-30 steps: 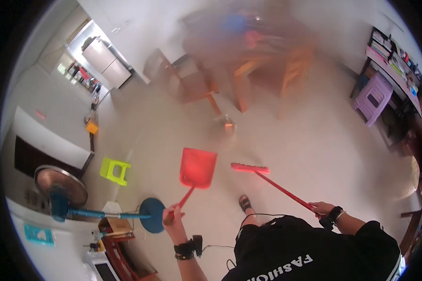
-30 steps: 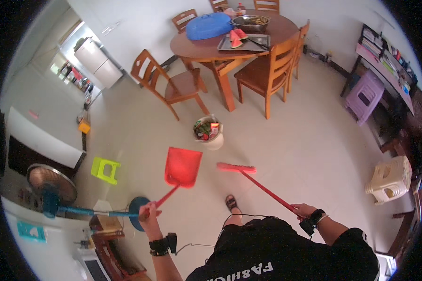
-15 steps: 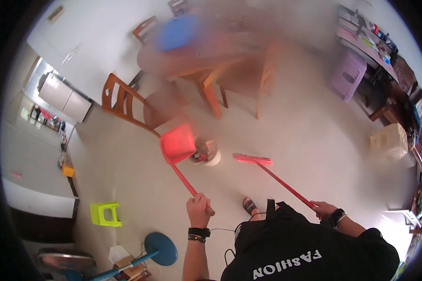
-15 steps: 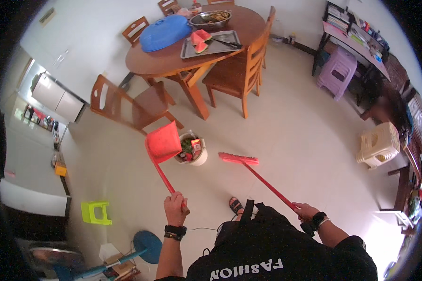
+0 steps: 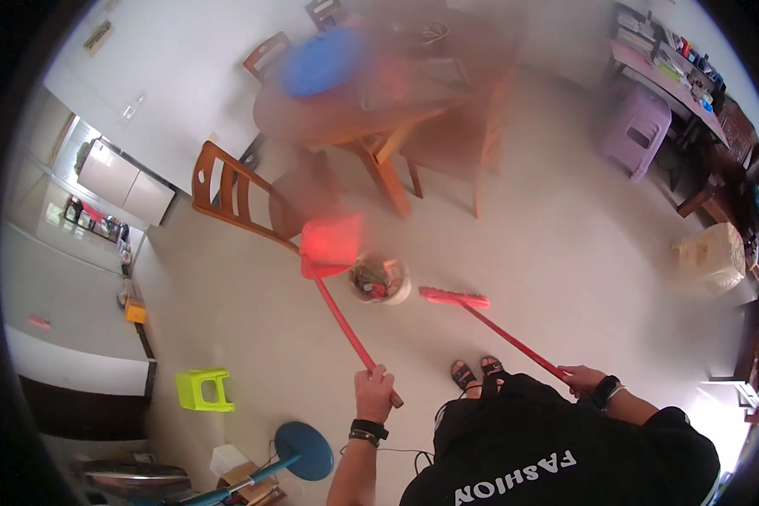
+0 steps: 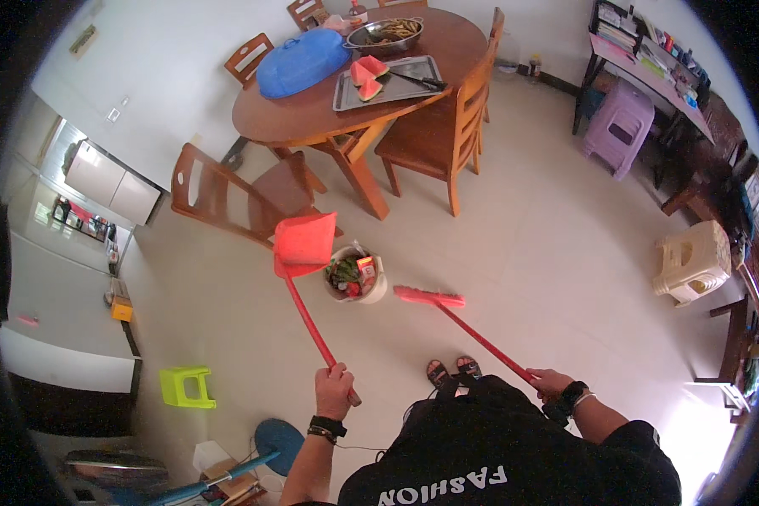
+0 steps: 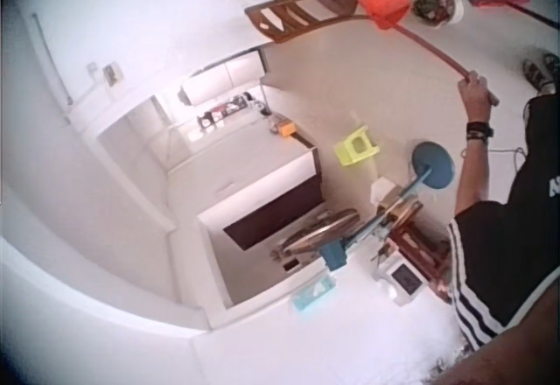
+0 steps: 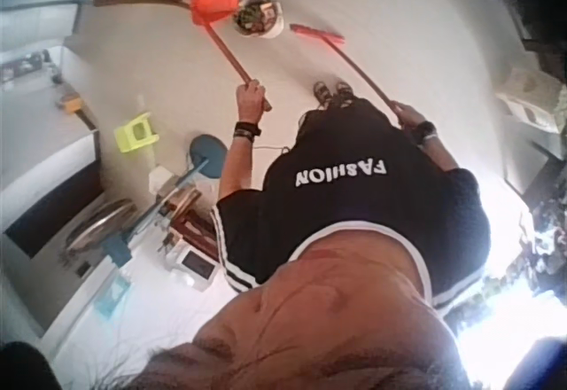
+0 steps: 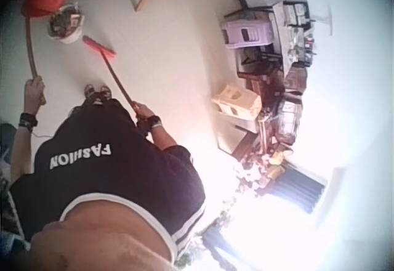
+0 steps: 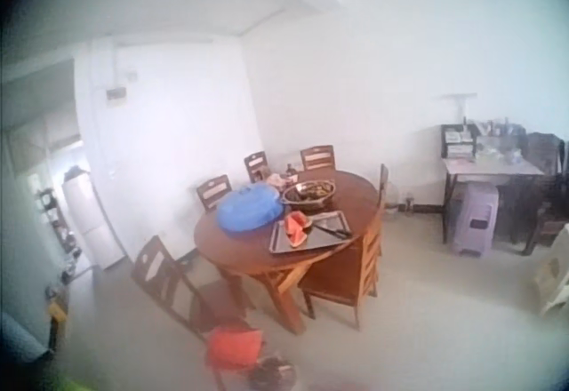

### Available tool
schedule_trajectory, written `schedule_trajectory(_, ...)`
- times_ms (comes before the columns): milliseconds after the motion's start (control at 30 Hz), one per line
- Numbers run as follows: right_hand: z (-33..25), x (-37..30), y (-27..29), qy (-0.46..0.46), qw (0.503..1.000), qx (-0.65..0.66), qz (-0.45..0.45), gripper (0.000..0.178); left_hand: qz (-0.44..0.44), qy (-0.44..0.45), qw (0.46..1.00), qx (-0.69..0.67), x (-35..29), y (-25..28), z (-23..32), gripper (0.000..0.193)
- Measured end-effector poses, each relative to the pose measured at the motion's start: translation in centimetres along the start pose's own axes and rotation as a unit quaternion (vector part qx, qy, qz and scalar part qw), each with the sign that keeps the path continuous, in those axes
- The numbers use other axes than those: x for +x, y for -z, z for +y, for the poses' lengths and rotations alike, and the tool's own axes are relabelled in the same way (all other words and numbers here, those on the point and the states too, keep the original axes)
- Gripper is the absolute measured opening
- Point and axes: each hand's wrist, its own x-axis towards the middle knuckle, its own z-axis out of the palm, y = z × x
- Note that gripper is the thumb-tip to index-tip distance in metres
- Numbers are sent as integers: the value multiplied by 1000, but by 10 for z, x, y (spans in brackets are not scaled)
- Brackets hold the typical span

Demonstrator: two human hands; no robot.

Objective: The person sweeps debris from the floor into a dustpan using a broom, then cleans a bathroom sink and faucet with a cloth. Afterward, the person wipes a wall and unties a small plastic bag on a table.

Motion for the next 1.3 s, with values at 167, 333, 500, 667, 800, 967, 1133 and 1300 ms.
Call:
schedule_trajectory(167, 6, 9, 7, 43, 998, -51, -15, 51, 17, 12, 999, -32, 4, 6, 3, 17)
schedule_trajectory(333, 20, 28, 18, 79, 987, -137, -18, 52, 47, -5, 997, -57, 10, 32, -1, 13)
schedule_trajectory(500, 31, 47, 29, 129, 980, -134, -65, 53, 186, 144, 959, -159, -6, 67, 15, 12)
schedule_trajectory(667, 9, 66, 26, 174, 944, -265, -90, 52, 424, 398, 716, -387, -49, 110, 31, 11)
schedule_trajectory(800, -40, 85, 8, 226, 896, -369, -97, 55, 534, 438, 583, -427, -78, 123, 10, 10)
schedule_trajectory(967, -130, 115, -36, 217, 891, -374, -143, 60, 506, 490, 604, -372, -119, 110, -27, 11)
schedule_trajectory(1133, -230, 134, -126, 219, 886, -383, -142, 62, 521, 525, 566, -363, -160, 121, -87, 10)
schedule_trajectory(1300, -335, 120, -216, 165, 923, -323, -132, 59, 553, 516, 566, -329, -193, 150, -157, 12)
